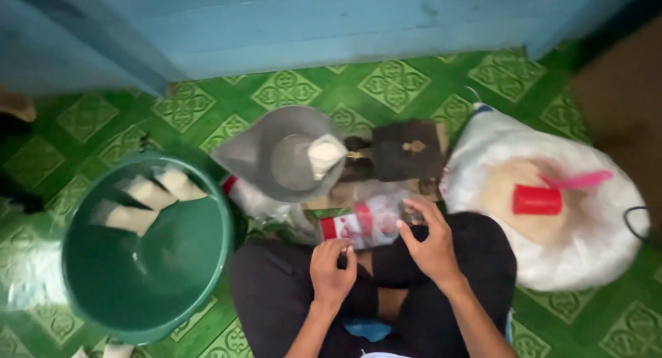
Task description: Manually scooping powder from a large sack into small plastic bags using a measuring cup and a funnel.
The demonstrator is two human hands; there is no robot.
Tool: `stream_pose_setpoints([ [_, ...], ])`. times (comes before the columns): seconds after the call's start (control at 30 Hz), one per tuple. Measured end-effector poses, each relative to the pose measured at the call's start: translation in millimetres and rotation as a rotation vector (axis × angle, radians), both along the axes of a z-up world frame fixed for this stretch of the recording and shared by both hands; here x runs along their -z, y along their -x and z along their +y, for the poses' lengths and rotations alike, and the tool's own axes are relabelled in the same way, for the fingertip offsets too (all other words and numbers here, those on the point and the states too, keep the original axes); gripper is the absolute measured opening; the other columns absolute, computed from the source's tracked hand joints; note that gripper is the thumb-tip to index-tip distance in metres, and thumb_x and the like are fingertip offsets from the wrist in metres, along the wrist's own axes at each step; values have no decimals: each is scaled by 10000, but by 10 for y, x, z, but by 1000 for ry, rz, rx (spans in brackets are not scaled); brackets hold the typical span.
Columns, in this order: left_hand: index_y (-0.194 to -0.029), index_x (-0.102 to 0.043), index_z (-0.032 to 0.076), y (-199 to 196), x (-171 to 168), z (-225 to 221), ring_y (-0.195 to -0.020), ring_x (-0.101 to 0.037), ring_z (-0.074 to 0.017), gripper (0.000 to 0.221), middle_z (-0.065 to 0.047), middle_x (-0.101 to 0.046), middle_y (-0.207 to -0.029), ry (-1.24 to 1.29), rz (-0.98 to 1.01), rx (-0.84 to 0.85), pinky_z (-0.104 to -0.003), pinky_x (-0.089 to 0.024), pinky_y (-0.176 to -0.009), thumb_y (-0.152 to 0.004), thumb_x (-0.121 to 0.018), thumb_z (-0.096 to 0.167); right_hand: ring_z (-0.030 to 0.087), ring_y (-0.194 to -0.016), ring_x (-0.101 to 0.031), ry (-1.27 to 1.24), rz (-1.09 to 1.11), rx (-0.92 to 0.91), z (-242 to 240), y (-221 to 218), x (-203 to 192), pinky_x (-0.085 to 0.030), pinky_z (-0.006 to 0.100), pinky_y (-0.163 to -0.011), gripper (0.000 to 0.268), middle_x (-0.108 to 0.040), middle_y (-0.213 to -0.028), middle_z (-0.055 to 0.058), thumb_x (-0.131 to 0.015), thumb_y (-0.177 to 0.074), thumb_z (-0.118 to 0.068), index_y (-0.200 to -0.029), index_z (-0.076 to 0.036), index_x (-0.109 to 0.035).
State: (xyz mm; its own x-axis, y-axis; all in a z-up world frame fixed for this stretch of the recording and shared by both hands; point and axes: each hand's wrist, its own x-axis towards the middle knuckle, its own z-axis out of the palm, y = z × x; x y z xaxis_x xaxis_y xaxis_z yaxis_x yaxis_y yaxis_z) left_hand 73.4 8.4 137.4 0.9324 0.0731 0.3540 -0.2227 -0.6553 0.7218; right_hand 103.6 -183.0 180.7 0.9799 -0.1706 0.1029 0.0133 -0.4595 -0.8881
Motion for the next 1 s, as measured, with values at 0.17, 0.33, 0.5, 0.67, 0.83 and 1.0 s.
stream_pose_setpoints([
  [0.17,-875,-710,153,-481,-327,374,-717,-659,-229,107,1,-667,-794,43,-196,10,-339,-510,-705,-801,-680,82,258,-874,-690,108,-200,-110,342,-611,-159,-562,361,-737,367,-675,-997,79,-761,-808,-90,-1167,-118,-692],
  [0.33,-1036,-671,105,-932,-683,576,-849,-668,-274,247,-55,-685,-919,30,-71,-11,-387,-517,-769,-794,-682,62,269,-834,-697,189,-57,-174,564,-1373,-330,-574,359,-658,355,-691,-984,109,-765,-809,-213,-1135,-94,-692],
  [0.5,-1181,-584,-4,-1310,-728,671,-965,-631,-405,429,-199,-638,-1056,-16,247,-17,-494,-504,-843,-794,-696,144,292,-903,-699,441,193,-320,770,-1861,-366,-579,439,-743,437,-690,-1023,99,-743,-788,-300,-1177,-110,-683],
  [0.67,-1157,-559,-43,-1575,-473,590,-998,-615,-487,489,-260,-607,-1063,-83,474,57,-587,-492,-870,-762,-734,187,370,-987,-699,748,344,-442,854,-2137,47,-584,488,-794,498,-720,-1026,157,-789,-733,-264,-1183,-81,-677],
  [0.83,-1239,-573,116,-1794,-229,553,-1057,-657,-434,534,-183,-687,-1099,-71,790,62,-543,-541,-871,-773,-723,329,354,-985,-705,745,461,-366,891,-2279,296,-590,469,-771,339,-729,-1020,120,-766,-752,-273,-1073,-171,-729],
  [1.0,-1244,-571,138,-1807,-245,617,-1037,-665,-436,530,-202,-704,-1063,4,801,42,-550,-552,-850,-768,-725,313,331,-916,-719,609,451,-339,1007,-2331,216,-596,448,-715,218,-744,-886,89,-770,-727,-238,-919,-139,-746],
])
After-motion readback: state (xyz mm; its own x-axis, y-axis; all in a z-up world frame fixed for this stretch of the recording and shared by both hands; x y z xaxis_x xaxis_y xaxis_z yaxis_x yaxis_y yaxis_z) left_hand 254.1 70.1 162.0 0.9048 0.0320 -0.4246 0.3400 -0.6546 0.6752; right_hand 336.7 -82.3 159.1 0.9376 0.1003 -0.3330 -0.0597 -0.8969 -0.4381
